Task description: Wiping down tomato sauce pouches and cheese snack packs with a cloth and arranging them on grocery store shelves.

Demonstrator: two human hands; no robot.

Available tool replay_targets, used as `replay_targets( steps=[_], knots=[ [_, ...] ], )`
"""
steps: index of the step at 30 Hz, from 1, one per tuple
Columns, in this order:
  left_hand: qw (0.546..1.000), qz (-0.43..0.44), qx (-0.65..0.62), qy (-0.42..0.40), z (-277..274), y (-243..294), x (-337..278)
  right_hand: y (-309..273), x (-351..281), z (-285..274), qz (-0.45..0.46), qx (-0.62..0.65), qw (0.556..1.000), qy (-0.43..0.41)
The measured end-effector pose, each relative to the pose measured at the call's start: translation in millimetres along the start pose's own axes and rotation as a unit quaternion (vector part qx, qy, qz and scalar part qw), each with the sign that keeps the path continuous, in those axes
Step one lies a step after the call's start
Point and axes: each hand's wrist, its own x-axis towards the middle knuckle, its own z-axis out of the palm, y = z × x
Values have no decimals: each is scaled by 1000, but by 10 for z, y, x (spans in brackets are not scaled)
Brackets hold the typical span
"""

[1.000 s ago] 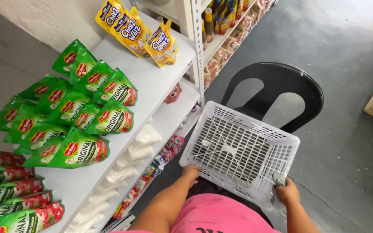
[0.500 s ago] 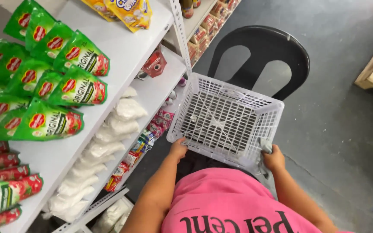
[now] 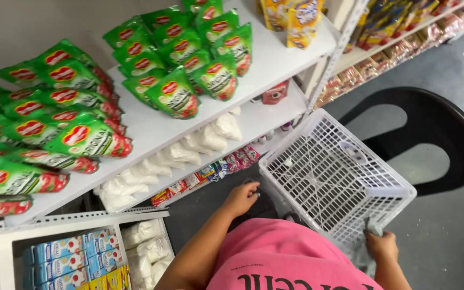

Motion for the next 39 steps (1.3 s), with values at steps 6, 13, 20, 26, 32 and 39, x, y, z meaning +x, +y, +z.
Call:
replay_targets(
  steps=[6, 13, 20, 26, 32, 39],
  knots=[
    [898, 236, 152, 338, -1698, 1191, -470, -773, -26, -523, -147, 49, 966, 206],
    [771, 221, 318, 506, -2926, 1698, 69, -3950, -2090, -1092, -492, 144, 853, 95],
    [815, 165, 348, 433, -3448, 1578, 1019, -5957, -3471, -1282, -655, -184, 724, 113],
    [856, 107, 370, 345, -3560, 1571, 1201, -6839, -2932, -805, -634, -313, 702, 85],
    [861, 169, 369, 307, -3496, 1361, 1385, -6942, -2430, -397, -694, -322, 620, 173],
    [857, 254, 373, 250, -3142, 1508, 919, -5930, -2762, -816, -752, -248, 569, 222]
  ],
)
